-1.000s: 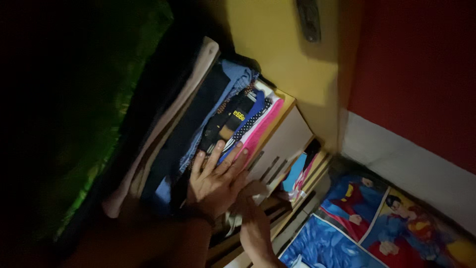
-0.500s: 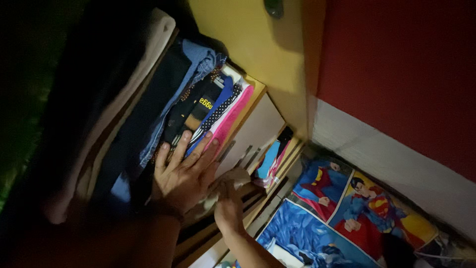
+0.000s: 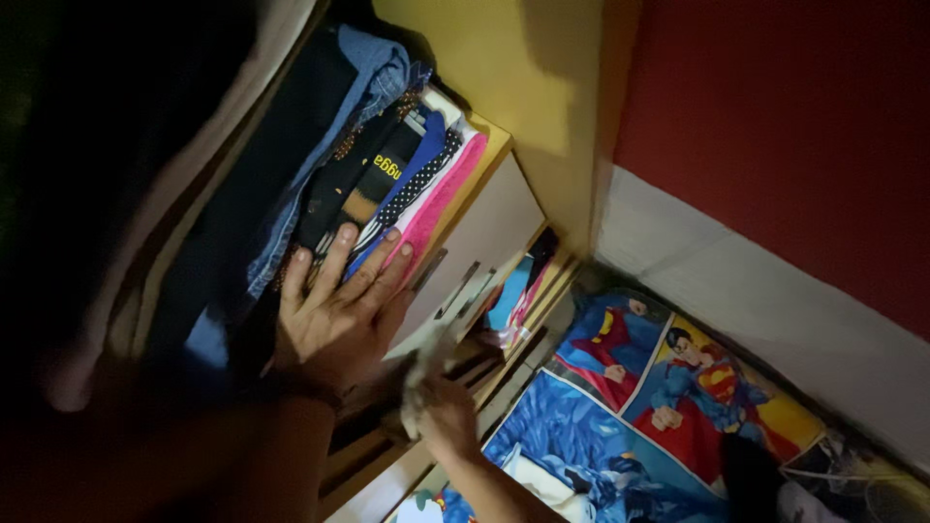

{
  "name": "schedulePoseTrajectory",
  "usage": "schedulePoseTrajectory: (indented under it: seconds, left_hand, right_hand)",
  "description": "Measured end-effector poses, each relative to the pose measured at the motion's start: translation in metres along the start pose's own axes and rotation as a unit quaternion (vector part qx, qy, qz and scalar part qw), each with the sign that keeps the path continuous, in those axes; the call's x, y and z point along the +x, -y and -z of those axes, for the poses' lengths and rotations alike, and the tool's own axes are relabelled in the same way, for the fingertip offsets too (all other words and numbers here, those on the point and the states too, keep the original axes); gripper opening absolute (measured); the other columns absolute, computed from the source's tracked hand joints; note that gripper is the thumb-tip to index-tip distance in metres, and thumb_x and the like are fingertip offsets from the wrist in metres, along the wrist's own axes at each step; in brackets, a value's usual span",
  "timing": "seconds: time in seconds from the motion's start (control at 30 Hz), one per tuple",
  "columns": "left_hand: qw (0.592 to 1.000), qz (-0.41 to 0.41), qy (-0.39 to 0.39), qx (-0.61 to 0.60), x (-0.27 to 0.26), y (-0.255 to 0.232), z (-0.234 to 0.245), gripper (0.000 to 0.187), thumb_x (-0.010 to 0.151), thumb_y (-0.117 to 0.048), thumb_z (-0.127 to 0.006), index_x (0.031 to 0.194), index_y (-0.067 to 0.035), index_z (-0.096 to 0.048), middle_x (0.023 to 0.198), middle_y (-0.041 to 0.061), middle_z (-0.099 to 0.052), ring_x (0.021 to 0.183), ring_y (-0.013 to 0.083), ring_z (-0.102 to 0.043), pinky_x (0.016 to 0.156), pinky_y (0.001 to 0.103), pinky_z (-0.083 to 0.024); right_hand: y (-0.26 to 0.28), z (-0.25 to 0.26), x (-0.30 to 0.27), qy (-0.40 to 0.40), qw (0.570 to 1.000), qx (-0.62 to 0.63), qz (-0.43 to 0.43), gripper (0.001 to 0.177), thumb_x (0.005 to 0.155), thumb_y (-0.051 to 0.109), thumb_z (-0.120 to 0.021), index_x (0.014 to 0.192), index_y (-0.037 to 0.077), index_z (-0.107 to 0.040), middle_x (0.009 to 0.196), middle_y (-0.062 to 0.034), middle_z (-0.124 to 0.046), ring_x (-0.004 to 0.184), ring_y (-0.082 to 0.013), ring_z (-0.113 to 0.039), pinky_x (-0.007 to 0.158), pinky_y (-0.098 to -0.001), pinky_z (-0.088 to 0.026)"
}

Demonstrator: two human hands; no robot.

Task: The person wipes the inside of a white drawer with a cloth, then places folded clothes inside. They repeat this process for a second drawer, wiping it clean before adding more folded clothes.

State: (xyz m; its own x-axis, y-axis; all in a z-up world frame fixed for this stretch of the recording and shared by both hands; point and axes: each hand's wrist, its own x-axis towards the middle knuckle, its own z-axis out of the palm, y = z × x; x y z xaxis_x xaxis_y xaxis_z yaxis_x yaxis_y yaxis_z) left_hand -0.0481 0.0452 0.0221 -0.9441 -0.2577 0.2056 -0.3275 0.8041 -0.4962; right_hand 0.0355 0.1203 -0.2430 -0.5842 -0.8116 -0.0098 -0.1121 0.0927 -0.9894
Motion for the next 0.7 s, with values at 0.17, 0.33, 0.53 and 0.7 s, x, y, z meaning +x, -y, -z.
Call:
schedulePoseTrajectory:
  seconds: [0.17, 0.33, 0.53, 0.7]
  left_hand:
    - [1.0, -0.013, -0.014, 0.009, -0.004, 0.004, -0.005, 0.045, 0.1, -0.045, -0.064, 0.143, -0.031, -0.068, 0.153, -0.01, -0.058, 0.148, 0.0215, -0.044, 0.123, 0.048, -0.021]
    - [0.998, -0.029, -0.022, 0.041, -0.004, 0.006, -0.007, 0.045, 0.102, -0.046, -0.065, 0.145, -0.032, -0.068, 0.154, -0.011, -0.059, 0.148, 0.0207, -0.044, 0.123, 0.048, -0.022]
    - [0.999, -0.023, -0.014, 0.031, -0.003, 0.004, -0.004, 0.044, 0.1, -0.044, -0.066, 0.142, -0.032, -0.069, 0.15, -0.01, -0.061, 0.147, 0.0216, -0.046, 0.122, 0.049, -0.023]
    - [1.0, -0.011, -0.016, 0.005, -0.004, 0.003, -0.005, 0.044, 0.102, -0.045, -0.067, 0.144, -0.031, -0.068, 0.151, -0.01, -0.063, 0.148, 0.0224, -0.046, 0.123, 0.049, -0.024]
  right_hand:
    - [-0.052, 0.059, 0.024, -0.109, 0.934, 0.246, -0.234, 0.04, 0.1, 0.043, -0.055, 0.096, 0.006, -0.071, 0.08, -0.0154, -0.071, 0.073, -0.0388, -0.064, 0.064, -0.0518, -0.05]
    - [-0.053, 0.076, 0.104, -0.205, 0.976, -0.043, 0.054, 0.03, 0.099, 0.018, -0.054, 0.123, 0.004, -0.064, 0.109, -0.0253, -0.065, 0.101, -0.0436, -0.065, 0.087, -0.049, -0.054]
    - [-0.04, 0.125, 0.104, -0.003, 0.95, -0.308, 0.058, 0.059, 0.082, 0.004, -0.061, 0.139, 0.018, -0.057, 0.129, -0.0245, -0.054, 0.1, -0.0375, -0.062, 0.082, -0.0472, -0.054]
    - [-0.068, 0.129, 0.12, 0.085, 0.934, -0.319, 0.134, 0.058, 0.094, 0.01, -0.059, 0.151, 0.015, -0.049, 0.113, -0.0202, -0.056, 0.103, -0.0371, -0.06, 0.083, -0.0462, -0.054]
